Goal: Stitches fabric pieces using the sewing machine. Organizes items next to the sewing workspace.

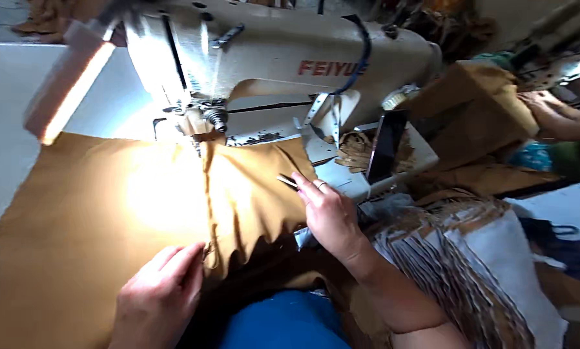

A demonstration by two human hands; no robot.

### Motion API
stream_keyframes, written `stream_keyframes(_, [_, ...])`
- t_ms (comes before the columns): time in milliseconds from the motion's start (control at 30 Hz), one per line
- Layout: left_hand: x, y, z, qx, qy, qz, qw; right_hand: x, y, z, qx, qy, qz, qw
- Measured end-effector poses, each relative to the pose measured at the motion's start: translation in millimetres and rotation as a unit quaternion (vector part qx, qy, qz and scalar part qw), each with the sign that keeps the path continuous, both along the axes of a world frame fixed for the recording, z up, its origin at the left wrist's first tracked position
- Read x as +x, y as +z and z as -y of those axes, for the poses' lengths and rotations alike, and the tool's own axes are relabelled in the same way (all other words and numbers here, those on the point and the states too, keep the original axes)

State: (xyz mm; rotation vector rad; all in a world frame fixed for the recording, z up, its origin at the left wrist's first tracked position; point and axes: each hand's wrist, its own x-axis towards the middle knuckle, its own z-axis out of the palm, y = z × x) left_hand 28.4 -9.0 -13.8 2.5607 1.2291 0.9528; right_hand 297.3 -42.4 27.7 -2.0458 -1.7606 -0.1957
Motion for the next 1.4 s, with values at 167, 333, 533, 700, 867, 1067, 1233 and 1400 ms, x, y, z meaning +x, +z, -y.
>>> stream_keyframes(167, [-3, 2, -2, -0.036, -0.013, -0.010, 0.999, 55, 22, 21, -0.001, -0.093, -0.053, 0.994])
stream_keyframes(333, [-4, 0, -4, -0.057, -0.018, -0.016, 0.998, 134, 69, 29, -0.020, -0.321, -0.099, 0.942])
stream_keyframes(533, [-3, -1, -4, -0.049, -0.006, -0.014, 0.999, 230, 50, -13, -0.091, -0.349, -0.198, 0.911])
stream_keyframes(700, [-3, -3, -3, -0.032, 0.002, -0.015, 0.999, 253, 23, -38, -0.111, -0.330, -0.291, 0.891])
stream_keyframes(867, [-1, -1, -1, -0.020, 0.018, -0.013, 1.000, 256, 24, -24, -0.049, -0.315, -0.295, 0.901])
stream_keyframes(1067, [9, 6, -5, -0.027, 0.029, -0.012, 0.999, 194, 54, 7, 0.204, -0.181, -0.146, 0.951])
stream_keyframes(1233, [20, 11, -12, -0.043, 0.074, 0.051, 0.995, 78, 47, -23, 0.272, 0.098, -0.062, 0.955])
stream_keyframes(1400, [22, 12, -14, -0.096, 0.118, 0.079, 0.985, -26, 22, -72, 0.149, 0.388, -0.115, 0.902])
